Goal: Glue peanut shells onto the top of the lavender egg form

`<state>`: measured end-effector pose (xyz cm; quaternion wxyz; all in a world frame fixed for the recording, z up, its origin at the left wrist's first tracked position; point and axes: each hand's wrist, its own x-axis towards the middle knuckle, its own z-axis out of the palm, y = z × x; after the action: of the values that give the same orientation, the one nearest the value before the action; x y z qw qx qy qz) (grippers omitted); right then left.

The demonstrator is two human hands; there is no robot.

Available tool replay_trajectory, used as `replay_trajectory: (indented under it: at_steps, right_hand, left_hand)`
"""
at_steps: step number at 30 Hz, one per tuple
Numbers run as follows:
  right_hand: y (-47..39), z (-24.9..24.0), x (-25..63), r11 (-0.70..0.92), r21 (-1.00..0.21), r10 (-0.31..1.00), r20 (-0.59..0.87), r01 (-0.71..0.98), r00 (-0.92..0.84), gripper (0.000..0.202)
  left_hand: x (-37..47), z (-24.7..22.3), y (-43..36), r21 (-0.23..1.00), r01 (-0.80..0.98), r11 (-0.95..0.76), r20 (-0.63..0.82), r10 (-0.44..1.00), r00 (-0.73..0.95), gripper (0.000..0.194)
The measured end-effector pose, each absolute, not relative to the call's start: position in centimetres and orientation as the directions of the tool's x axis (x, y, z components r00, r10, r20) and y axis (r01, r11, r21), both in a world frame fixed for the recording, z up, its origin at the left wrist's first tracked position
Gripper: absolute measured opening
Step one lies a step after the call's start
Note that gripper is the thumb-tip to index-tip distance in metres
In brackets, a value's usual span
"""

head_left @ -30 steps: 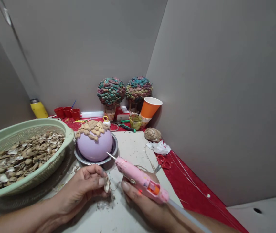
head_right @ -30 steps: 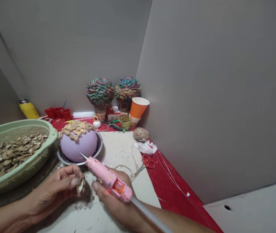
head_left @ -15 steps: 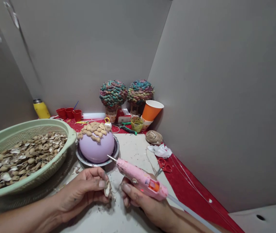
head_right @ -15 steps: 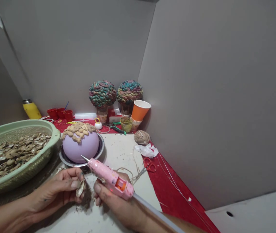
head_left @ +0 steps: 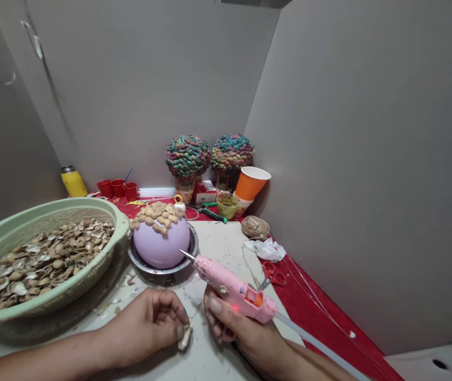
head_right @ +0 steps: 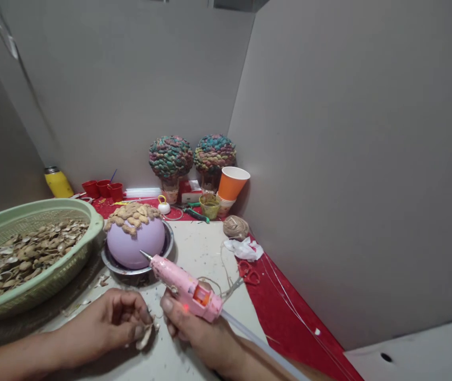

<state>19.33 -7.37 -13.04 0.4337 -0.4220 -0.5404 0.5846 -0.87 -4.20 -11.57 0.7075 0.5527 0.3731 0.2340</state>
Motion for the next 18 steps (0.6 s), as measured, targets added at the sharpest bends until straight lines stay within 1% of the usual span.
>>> replay_trajectory:
  at_steps: [2, 4, 6, 9, 13, 16, 18]
  right_hand:
    - [-7.4, -12.6, 19.2, -0.027, -0.999, 0.962, -0.014, -0.045, -0.272, 0.048]
    - [-7.5, -12.2, 19.2, -0.018, -0.999, 0.963, -0.008, -0.036, -0.27, 0.044]
    - [-7.5, -12.0, 19.1, -0.025, -0.999, 0.959, -0.01, -0.048, -0.283, 0.042]
    - [-7.5, -12.1, 18.9, -0.052, -0.997, 0.951, -0.031, -0.06, -0.307, 0.043]
    - [-7.5, -12.1, 18.5, -0.061, -0.995, 0.939, -0.032, -0.075, -0.343, 0.045]
    - [-7.6, -11.9, 18.3, -0.019, -0.997, 0.926, 0.01, -0.074, -0.377, 0.045]
    - [-7.5, -11.7, 18.2, 0.008, -0.998, 0.923, 0.033, -0.068, -0.383, 0.044]
  left_hand:
    - [-0.8, -11.5, -4.5, 0.965, 0.136, 0.223, -0.259, 0.757, 0.6, 0.008]
    - [-0.8, -11.1, -4.8, 0.977, 0.162, 0.141, -0.209, 0.795, 0.569, 0.006]
    - [-0.8, -10.5, -5.0, 0.986, 0.161, 0.042, -0.121, 0.844, 0.523, 0.01]
    - [-1.0, -9.8, -5.3, 0.982, 0.165, -0.095, 0.011, 0.892, 0.451, 0.016]
    - [-1.2, -9.9, -5.7, 0.947, 0.187, -0.263, 0.163, 0.889, 0.427, 0.006]
    - [-1.1, -10.1, -6.1, 0.913, 0.178, -0.366, 0.268, 0.87, 0.414, 0.006]
    - [-1.0, -10.1, -6.2, 0.896, 0.171, -0.41, 0.313, 0.856, 0.41, 0.005]
